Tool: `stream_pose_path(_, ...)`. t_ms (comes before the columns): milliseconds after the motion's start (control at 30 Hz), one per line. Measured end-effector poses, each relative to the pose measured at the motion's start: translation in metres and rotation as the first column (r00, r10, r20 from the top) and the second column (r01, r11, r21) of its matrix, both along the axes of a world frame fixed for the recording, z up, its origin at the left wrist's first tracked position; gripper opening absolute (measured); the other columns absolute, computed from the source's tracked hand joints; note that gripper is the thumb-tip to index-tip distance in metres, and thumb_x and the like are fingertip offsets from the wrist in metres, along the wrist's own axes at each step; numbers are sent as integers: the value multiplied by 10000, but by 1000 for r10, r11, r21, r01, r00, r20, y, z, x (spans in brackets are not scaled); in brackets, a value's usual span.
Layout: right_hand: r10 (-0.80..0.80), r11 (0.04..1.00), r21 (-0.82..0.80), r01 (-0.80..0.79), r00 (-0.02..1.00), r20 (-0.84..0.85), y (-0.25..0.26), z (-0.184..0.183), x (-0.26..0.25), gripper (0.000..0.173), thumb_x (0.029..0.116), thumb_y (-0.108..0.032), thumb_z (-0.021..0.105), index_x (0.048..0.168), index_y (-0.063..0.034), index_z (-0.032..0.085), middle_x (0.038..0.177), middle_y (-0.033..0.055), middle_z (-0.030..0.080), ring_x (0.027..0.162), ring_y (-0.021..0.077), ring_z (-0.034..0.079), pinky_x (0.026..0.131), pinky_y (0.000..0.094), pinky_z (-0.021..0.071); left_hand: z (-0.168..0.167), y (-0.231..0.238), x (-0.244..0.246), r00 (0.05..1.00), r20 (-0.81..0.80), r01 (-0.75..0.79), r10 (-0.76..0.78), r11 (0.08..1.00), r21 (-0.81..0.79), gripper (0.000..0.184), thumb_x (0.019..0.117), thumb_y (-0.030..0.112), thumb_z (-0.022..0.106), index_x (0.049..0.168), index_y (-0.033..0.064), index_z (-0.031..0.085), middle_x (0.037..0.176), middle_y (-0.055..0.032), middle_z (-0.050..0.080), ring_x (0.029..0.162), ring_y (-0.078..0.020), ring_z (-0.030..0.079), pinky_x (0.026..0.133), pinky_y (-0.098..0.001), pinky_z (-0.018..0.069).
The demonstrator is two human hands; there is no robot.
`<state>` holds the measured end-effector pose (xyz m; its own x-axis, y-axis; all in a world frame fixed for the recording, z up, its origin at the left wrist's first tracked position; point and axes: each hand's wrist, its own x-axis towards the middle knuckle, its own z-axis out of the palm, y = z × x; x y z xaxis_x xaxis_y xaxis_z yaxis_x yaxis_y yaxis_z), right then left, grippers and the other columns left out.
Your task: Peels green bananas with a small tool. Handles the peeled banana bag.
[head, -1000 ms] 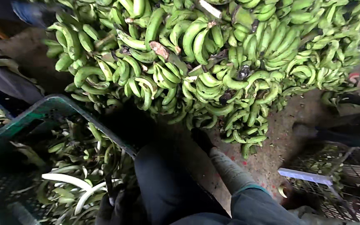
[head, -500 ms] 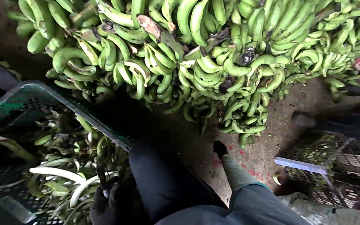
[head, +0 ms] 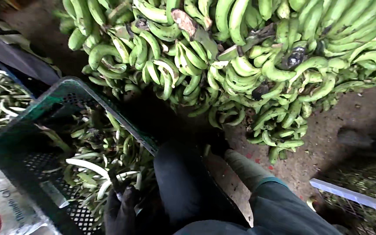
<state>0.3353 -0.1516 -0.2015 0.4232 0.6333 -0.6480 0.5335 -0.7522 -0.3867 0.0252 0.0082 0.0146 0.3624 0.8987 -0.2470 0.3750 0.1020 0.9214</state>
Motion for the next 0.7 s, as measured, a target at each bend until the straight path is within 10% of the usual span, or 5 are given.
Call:
stream_pose_path(167, -241, 968, 56, 245, 968, -64, 26, -34, 0, 512, 989, -392, 618, 1418, -113, 583, 1422, 164, 582, 1330, 346, 533, 1117, 575, 413, -2, 2, -5, 996, -78, 44, -43, 999, 13, 473, 1017, 388, 552, 1296, 7, 563, 822, 42, 636, 670, -48, 612, 620, -244, 556)
stream_pose_path(367, -256, 940, 203, 273, 961, -104, 14, -18, 6, 530, 985, -417, 614, 1385, -70, 594, 1343, 151, 635, 1246, 303, 601, 1056, 494, 494, 7, 8, -11, 996, -84, -35, 33, 999, -26, 488, 1026, 385, 474, 1311, -5, 539, 859, 28, 643, 701, -48, 594, 611, -214, 503)
stream_pose_path(567, 16, 984, -176, -31, 996, -84, -23, 2, -8, 548, 984, -300, 643, 1453, -40, 528, 1463, 224, 534, 1366, 407, 493, 1129, 607, 385, 1, 7, -13, 999, -23, 39, -38, 999, 35, 681, 958, 591, 574, 1336, 26, 540, 928, 0, 668, 712, -63, 614, 589, -229, 521)
stream_pose_path(700, -191, 980, 34, 194, 979, -72, 4, 31, 10, 578, 1024, -354, 590, 1488, -30, 474, 1492, 237, 500, 1384, 396, 483, 1155, 557, 389, 6, 13, -9, 992, 4, 123, -124, 990, 66, 753, 954, 694, 511, 1351, 56, 554, 960, -28, 676, 789, -116, 651, 701, -303, 580)
